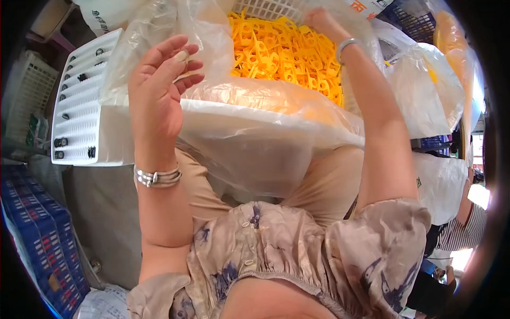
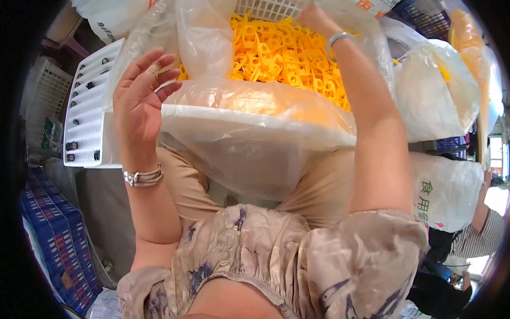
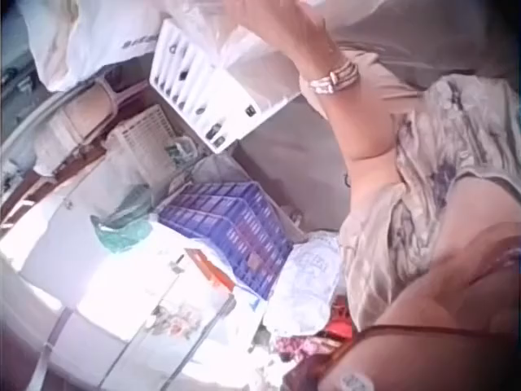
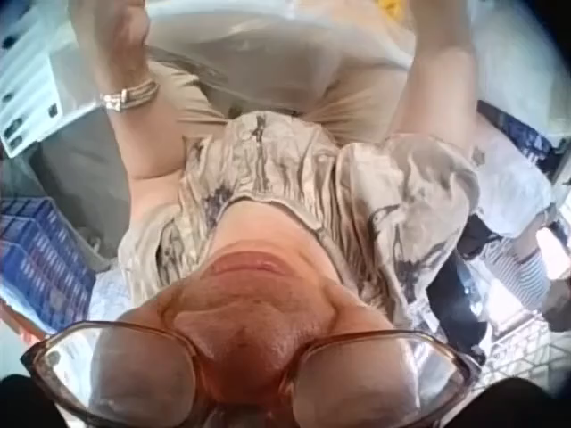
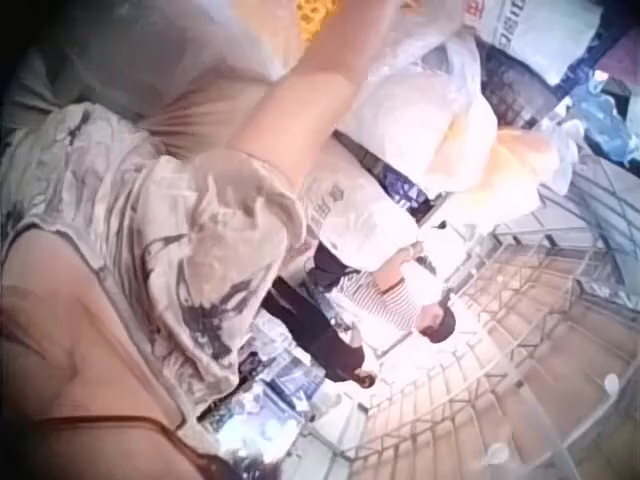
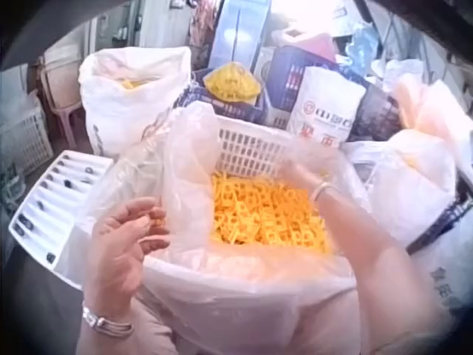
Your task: Assembling black circular inserts into yellow plastic handles at a workshop station.
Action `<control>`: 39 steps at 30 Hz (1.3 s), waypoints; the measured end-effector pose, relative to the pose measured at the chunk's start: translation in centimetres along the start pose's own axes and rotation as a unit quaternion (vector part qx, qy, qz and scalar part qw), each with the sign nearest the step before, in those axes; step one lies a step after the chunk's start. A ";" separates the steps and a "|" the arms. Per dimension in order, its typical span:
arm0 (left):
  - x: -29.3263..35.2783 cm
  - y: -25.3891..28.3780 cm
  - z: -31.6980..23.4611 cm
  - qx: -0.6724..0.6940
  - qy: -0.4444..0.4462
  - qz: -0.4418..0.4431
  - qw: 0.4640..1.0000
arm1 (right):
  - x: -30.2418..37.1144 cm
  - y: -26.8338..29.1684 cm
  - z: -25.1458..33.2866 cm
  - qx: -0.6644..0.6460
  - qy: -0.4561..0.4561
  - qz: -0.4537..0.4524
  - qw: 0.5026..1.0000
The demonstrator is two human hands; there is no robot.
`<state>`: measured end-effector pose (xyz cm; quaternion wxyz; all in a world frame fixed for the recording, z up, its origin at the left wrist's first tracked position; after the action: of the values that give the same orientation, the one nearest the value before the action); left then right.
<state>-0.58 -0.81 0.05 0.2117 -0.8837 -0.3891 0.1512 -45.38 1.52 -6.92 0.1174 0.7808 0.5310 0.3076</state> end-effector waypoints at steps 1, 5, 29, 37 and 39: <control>0.1 0.0 -0.2 -0.001 0.006 0.006 1.000 | 0.5 0.8 1.9 -0.338 -0.058 -0.022 0.939; -0.9 -1.7 0.2 0.021 0.031 0.031 0.999 | -1.3 -1.9 8.1 -0.556 -0.079 -0.023 0.827; -2.3 -3.9 3.4 0.055 0.071 0.002 0.996 | 7.6 7.2 7.0 -0.967 0.100 -0.044 0.230; -2.2 -6.5 9.4 0.356 0.214 0.216 0.884 | 19.9 16.8 11.0 -0.959 0.192 -0.127 0.167; -1.5 -7.2 9.6 0.401 0.219 0.267 0.848 | 20.5 16.0 12.3 -0.940 0.175 -0.216 0.198</control>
<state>-10.20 4.88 -4.53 0.5785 -0.8023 0.0132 0.1468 -20.74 15.21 -1.11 0.7305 -0.1240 0.0054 0.6715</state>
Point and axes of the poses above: each hand's wrist, its own x-axis away from the middle knuckle, its own y-axis out of the back of the hand, z = x × y, the point moved 1 cm from there along -x, towards the middle knuckle, and after that the axes turned 6 degrees about z, right-handed, at the moved point
